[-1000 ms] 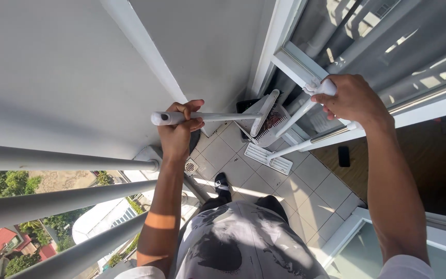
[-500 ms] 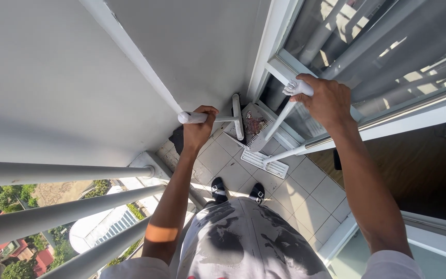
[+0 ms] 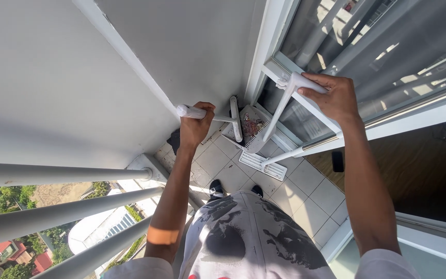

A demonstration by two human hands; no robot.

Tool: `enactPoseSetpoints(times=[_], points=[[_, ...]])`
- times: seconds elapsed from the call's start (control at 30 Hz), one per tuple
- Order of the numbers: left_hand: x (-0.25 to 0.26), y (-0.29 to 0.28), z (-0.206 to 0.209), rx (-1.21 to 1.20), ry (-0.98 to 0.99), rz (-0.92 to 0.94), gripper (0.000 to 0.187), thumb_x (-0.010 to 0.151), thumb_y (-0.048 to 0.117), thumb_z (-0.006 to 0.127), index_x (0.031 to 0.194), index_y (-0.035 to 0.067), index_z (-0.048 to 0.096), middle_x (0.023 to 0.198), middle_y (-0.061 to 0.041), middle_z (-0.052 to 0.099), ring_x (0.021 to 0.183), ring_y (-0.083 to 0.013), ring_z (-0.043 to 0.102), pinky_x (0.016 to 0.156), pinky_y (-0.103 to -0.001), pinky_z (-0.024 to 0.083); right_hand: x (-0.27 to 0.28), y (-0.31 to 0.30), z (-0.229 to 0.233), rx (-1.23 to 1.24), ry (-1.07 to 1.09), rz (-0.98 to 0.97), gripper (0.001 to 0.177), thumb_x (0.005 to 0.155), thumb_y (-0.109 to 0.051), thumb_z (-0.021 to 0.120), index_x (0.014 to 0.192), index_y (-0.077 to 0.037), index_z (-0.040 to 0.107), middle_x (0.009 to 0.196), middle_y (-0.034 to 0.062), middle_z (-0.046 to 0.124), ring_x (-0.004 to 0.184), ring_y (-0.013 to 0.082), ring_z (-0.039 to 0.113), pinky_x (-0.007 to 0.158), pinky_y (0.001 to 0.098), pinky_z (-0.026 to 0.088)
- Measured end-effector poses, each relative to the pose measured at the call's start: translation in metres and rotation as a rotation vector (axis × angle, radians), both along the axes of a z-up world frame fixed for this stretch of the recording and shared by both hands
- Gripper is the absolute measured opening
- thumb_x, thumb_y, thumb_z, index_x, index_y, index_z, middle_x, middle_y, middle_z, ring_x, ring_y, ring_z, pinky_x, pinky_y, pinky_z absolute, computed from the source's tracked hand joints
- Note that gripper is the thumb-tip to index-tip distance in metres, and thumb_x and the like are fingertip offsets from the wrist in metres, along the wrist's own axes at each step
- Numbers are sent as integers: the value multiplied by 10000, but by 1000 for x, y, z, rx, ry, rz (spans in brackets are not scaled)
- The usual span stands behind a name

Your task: The recorder is assembling the various poles and heads of a cleaning mop on a balcony.

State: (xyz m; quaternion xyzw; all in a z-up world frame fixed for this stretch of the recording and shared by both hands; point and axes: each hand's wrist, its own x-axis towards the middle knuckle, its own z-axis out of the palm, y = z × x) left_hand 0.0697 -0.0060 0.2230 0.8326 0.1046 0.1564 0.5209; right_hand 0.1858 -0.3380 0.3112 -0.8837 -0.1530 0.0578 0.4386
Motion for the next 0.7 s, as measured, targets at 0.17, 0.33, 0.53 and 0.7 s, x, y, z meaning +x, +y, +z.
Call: enactPoseSetpoints(times=[0.17, 0.33, 0.53, 0.7], points=[[8, 1, -8, -7, -72, 23, 154, 886, 133, 681, 957, 25, 766, 757, -33, 724, 645, -94, 649, 626, -268, 527, 7, -8, -91, 783, -15, -269, 389, 898, -254, 822, 1132, 32, 700, 1102, 218, 727, 1011, 275, 741, 935, 436, 614], [19, 3, -42, -69, 36, 45, 159, 873, 145, 703, 931, 28, 794, 708, -67, 706, 638, -124, 627, 621, -288, 503, -4, 16, -134, 1271, -89, -221, 627, 896, -471, 840, 1203, 43, 651, 1199, 176, 677, 1157, 246, 700, 1105, 397, 565], [35, 1, -91, -37, -10, 4, 166, 875, 120, 664, 920, 17, 786, 734, -70, 712, 665, -134, 661, 667, -278, 532, 20, 47, -186, 875, -60, -214, 361, 959, -149, 774, 1245, -34, 589, 1273, 87, 683, 1148, 135, 635, 1047, 314, 527], [43, 1, -102, -155, 82, -8, 172, 871, 144, 684, 855, 14, 795, 778, -81, 773, 719, -141, 683, 715, -290, 532, 27, 50, -181, 598, 150, -219, 200, 962, 140, 555, 943, -37, 644, 1015, 74, 810, 694, 162, 564, 660, 367, 412]])
